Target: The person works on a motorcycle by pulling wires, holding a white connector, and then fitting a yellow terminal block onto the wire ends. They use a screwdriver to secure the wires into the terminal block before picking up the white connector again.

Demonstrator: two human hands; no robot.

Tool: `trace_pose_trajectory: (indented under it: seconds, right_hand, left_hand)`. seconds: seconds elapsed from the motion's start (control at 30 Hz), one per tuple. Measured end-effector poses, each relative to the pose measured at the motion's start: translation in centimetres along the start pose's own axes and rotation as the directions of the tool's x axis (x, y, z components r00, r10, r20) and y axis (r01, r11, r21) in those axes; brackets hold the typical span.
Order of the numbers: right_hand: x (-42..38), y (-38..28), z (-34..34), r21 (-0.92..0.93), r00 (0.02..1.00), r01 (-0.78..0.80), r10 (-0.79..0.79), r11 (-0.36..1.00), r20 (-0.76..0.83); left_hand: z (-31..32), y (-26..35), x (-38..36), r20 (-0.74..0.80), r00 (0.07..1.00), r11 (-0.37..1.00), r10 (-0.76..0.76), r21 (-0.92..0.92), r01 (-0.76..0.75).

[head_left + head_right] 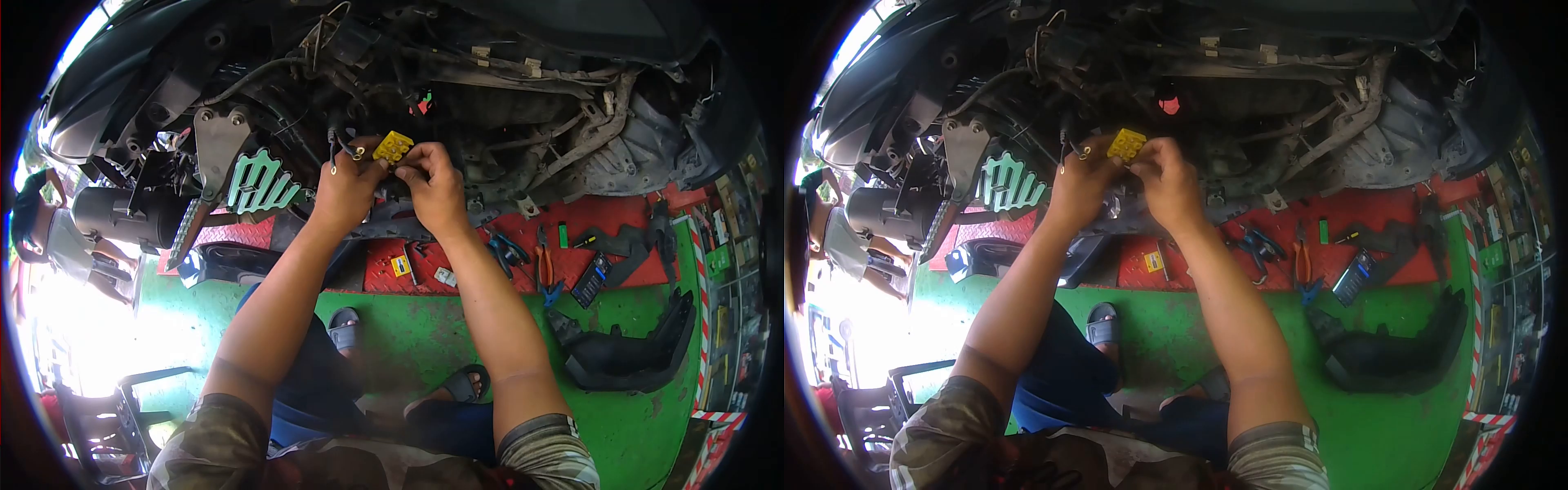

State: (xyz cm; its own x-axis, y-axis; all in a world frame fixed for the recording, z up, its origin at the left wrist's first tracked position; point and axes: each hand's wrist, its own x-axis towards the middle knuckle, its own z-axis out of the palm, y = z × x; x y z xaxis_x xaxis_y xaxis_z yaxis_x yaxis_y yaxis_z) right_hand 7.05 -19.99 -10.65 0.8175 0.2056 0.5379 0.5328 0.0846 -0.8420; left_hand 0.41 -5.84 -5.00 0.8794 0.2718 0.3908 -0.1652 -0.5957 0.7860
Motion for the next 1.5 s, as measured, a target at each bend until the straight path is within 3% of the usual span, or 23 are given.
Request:
trace_pose_trajectory:
  seconds: [0.07, 0.2, 0.27, 0.3, 0.37, 0.47, 0.8, 1.0, 1.1, 1.17, 1.2, 1.27, 1.37, 1.47, 1.5]
  right_hand:
    - [0.2, 0.4, -0.3, -0.006, 1.000, 0.009, -0.008, 1.000, 0.029]
    - [0.9, -0.6, -1.0, -0.080, 0.996, -0.005, 0.013, 0.997, 0.093]
    - [1.3, -0.5, -1.2, -0.101, 0.993, -0.005, 0.017, 0.995, 0.118]
    - [1.6, -0.5, -1.2, -0.114, 0.992, 0.006, 0.009, 0.993, 0.127]
    - [1.7, -0.6, -1.3, -0.127, 0.991, 0.015, 0.002, 0.992, 0.132]
    - [1.8, -1.1, -1.5, -0.112, 0.988, -0.017, 0.034, 0.994, 0.152]
    - [2.4, -2.1, -1.7, -0.158, 0.981, -0.061, 0.088, 0.986, 0.175]
    - [2.4, -2.8, -1.9, -0.205, 0.981, -0.029, 0.067, 0.978, 0.184]
    - [1.9, -2.5, -1.5, -0.194, 0.987, -0.016, 0.047, 0.981, 0.155]
    - [1.6, -1.9, -1.4, -0.179, 0.990, -0.007, 0.032, 0.984, 0.137]
    - [1.5, -1.6, -1.7, -0.107, 0.984, -0.008, 0.027, 0.994, 0.173]
    - [1.3, -0.9, -2.0, -0.032, 0.978, -0.015, 0.021, 0.999, 0.208]
    - [1.0, -0.5, -2.1, 0.008, 0.978, -0.015, 0.012, 1.000, 0.207]
    - [0.6, -0.2, -2.1, -0.020, 0.984, 0.094, -0.090, 0.995, 0.154]
    - [0.5, -0.1, -2.1, -0.110, 0.973, 0.197, -0.181, 0.974, 0.142]
  left_hand:
    - [-0.1, 0.5, -0.3, 0.025, 0.995, 0.983, -0.101, -0.149, 0.104]
    - [-0.5, 0.9, -0.8, 0.040, 0.992, 0.975, -0.122, -0.181, 0.127]
    - [-0.8, 1.4, -0.5, 0.053, 0.993, 0.995, -0.102, -0.002, 0.102]
    - [-0.9, 1.3, -0.4, 0.057, 0.993, 0.995, -0.102, 0.000, 0.103]
    - [-1.1, 0.9, -0.3, 0.054, 0.998, 0.989, 0.034, 0.141, -0.041]
    - [-1.5, 1.0, -0.3, 0.094, 0.988, 0.956, 0.125, 0.255, -0.145]
    - [-0.9, 0.8, -0.4, 0.087, 0.961, 0.906, 0.263, 0.320, -0.277]
    - [-1.1, 1.5, -0.5, 0.131, 0.983, 0.951, 0.127, 0.264, -0.158]
    - [-0.9, 1.2, -0.6, 0.067, 0.997, 0.963, 0.041, 0.263, -0.058]
    - [-0.3, 0.0, -0.8, -0.003, 0.999, 0.994, -0.052, 0.100, 0.052]
    - [-0.1, 0.1, -0.9, -0.003, 0.999, 0.994, -0.051, 0.102, 0.051]
    - [0.4, 0.3, -1.4, 0.002, 0.977, 0.968, -0.214, -0.133, 0.213]
    - [0.7, 0.4, -1.5, 0.009, 0.960, 0.925, -0.281, -0.263, 0.273]
    - [0.5, 0.2, -1.2, 0.060, 0.940, 0.884, -0.335, -0.326, 0.336]
    - [0.3, 0.3, -1.1, 0.059, 0.940, 0.885, -0.336, -0.323, 0.337]
